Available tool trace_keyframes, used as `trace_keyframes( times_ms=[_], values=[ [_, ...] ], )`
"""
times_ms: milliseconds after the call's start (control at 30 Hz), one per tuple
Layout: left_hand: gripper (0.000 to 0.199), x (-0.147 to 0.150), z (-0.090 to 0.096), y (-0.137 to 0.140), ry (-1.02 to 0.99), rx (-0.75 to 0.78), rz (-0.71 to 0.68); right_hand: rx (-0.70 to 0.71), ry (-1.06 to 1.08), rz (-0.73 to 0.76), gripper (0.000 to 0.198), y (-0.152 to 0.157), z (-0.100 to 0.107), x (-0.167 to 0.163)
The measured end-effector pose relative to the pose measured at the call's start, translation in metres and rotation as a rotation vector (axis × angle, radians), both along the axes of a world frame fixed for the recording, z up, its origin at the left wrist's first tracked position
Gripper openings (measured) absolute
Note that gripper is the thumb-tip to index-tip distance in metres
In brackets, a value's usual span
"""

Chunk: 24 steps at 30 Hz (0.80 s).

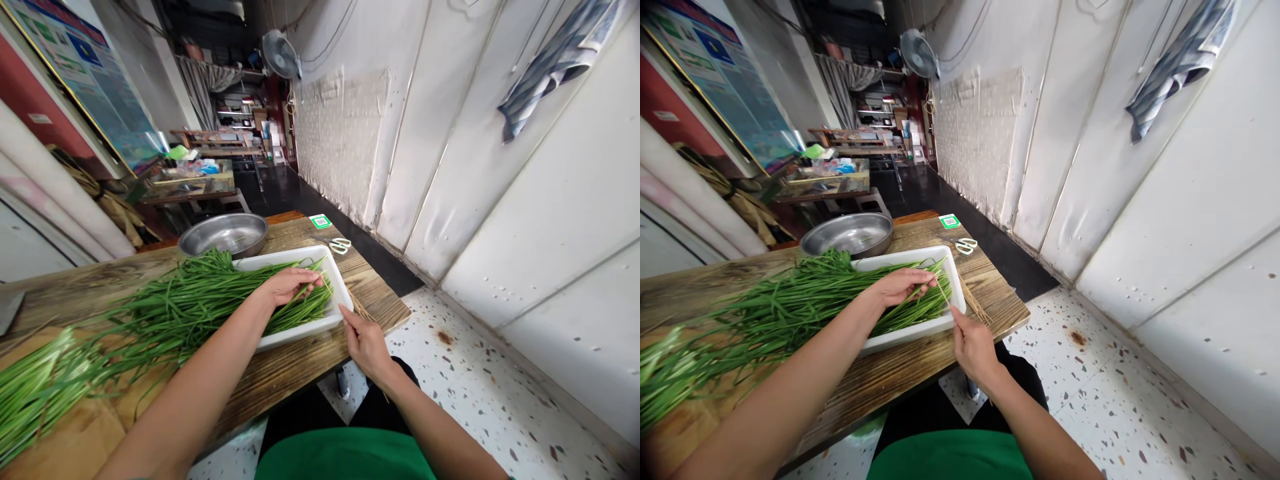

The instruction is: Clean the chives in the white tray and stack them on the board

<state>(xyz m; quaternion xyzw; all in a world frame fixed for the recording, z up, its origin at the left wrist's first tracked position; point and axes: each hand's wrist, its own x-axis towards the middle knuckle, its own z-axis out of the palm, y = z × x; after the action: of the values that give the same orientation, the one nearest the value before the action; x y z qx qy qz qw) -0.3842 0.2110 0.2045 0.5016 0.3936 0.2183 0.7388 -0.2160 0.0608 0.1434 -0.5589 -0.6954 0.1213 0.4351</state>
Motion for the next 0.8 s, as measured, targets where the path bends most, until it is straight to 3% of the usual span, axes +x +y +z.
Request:
trace_keyframes(
  times_ms=[800],
  values=[
    [0.011, -0.0015, -0.0012, 0.0001, -0.069, -0.054, 0.004, 0.036, 0.041, 0.020, 0.041, 0.0018, -0.0084, 0.0007]
  ],
)
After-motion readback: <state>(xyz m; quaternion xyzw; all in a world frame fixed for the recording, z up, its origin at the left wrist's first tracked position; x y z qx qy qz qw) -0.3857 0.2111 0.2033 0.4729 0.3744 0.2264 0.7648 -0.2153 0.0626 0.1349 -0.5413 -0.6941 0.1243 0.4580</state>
